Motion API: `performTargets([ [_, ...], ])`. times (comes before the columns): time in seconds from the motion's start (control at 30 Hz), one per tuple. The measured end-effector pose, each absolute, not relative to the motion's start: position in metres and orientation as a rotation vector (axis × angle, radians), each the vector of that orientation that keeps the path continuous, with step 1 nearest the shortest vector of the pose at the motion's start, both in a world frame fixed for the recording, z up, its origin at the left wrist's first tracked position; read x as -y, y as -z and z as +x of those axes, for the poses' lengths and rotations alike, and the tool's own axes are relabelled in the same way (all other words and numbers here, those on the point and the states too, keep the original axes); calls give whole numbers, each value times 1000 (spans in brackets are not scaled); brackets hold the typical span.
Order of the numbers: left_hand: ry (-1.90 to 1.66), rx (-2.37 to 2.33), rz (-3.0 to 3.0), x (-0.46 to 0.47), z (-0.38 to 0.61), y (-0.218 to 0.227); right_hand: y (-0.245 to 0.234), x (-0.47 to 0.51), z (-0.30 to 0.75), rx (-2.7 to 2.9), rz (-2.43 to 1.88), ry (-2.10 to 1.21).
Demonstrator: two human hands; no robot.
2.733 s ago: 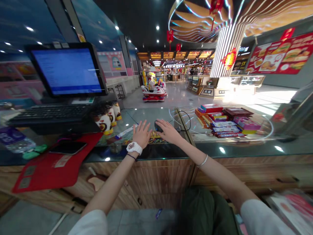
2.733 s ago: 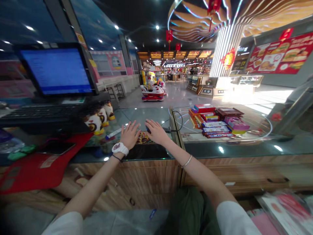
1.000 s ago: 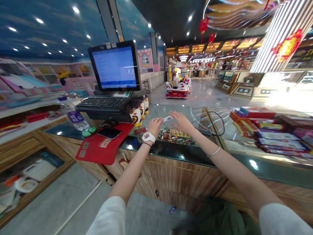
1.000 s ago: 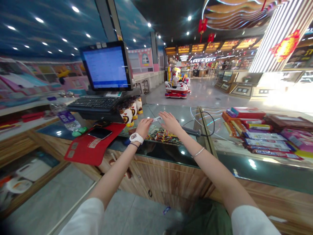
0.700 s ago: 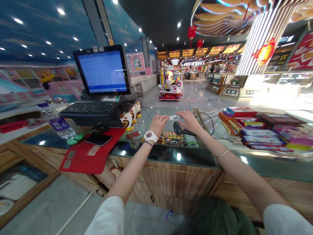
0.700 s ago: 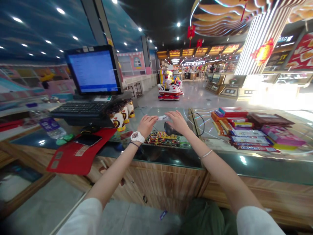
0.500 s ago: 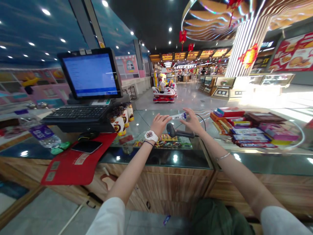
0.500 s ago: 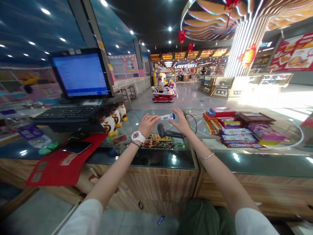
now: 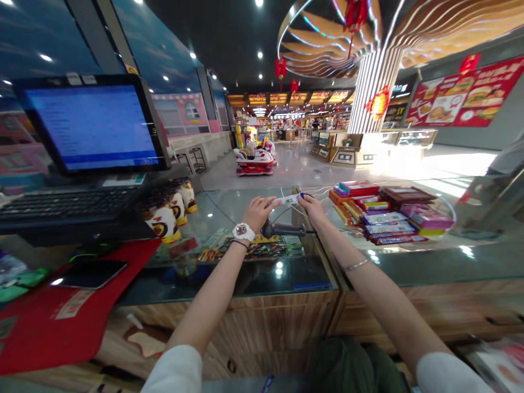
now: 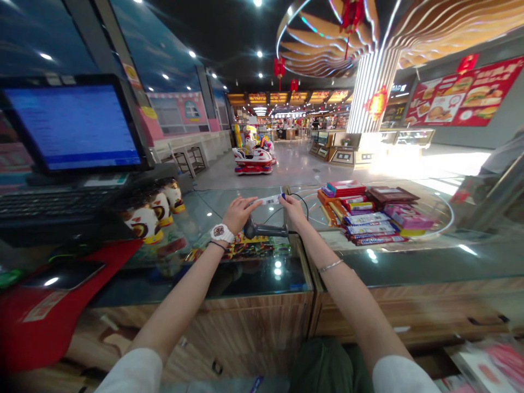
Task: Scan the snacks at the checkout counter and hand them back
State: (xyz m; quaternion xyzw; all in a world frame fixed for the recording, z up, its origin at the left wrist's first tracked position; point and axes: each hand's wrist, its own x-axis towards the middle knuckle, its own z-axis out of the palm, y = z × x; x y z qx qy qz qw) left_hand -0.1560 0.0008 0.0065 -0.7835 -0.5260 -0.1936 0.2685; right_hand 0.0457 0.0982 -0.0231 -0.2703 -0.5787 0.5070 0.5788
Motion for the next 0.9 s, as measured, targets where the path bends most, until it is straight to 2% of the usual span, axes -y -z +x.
performTargets([
  [0.43,546,1284,-2162,1,-157,4,17,-80,46,1259,-567,-1349],
  [0.73,560,1349,-2196,2,-156,2,22,-82,47,1274,-611,-1382],
  [0.9,610,1380,-2139,3,-165,-2,22,-92,48,1444,-646,-1190],
])
